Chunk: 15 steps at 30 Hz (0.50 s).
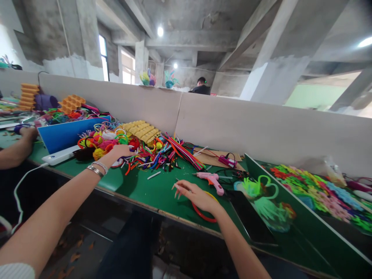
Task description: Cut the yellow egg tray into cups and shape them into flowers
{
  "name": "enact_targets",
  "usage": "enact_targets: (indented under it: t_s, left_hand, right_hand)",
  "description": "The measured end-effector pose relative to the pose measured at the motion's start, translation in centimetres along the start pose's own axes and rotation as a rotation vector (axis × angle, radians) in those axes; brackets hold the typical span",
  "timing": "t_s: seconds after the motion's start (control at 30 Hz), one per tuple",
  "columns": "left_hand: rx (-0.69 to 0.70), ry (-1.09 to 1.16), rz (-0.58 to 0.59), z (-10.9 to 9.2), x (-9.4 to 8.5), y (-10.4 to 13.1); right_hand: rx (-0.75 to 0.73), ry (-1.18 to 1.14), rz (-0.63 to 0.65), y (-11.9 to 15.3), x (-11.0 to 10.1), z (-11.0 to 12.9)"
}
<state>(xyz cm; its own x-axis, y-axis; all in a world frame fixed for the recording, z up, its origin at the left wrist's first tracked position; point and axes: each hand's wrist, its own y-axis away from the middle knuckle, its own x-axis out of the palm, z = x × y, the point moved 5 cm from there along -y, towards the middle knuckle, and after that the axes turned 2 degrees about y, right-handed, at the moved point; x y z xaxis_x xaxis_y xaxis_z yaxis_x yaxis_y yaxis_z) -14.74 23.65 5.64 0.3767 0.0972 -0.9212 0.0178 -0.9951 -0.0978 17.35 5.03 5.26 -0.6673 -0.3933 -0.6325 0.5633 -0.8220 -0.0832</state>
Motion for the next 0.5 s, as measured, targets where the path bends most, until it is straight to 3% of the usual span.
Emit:
enact_targets:
  t_s: [0.2,0.4,0.5]
  left_hand:
    - [-0.048,-0.165,0.051,-0.1,-0.6,1.2]
    - [-0.017,-0.140,0.198,0.1,-2.1,0.9]
    - [-0.004,-0.101,0.198,-0.1,-2.3,0.9]
  right_hand:
    - [-0.004,0.000,0.027,0.0,0.1,0.1]
    - [0.007,0.032,0.026,0.0,0.2,-0.1]
    - [0.008,0.057,0.040,0.0,0.3,-0.2]
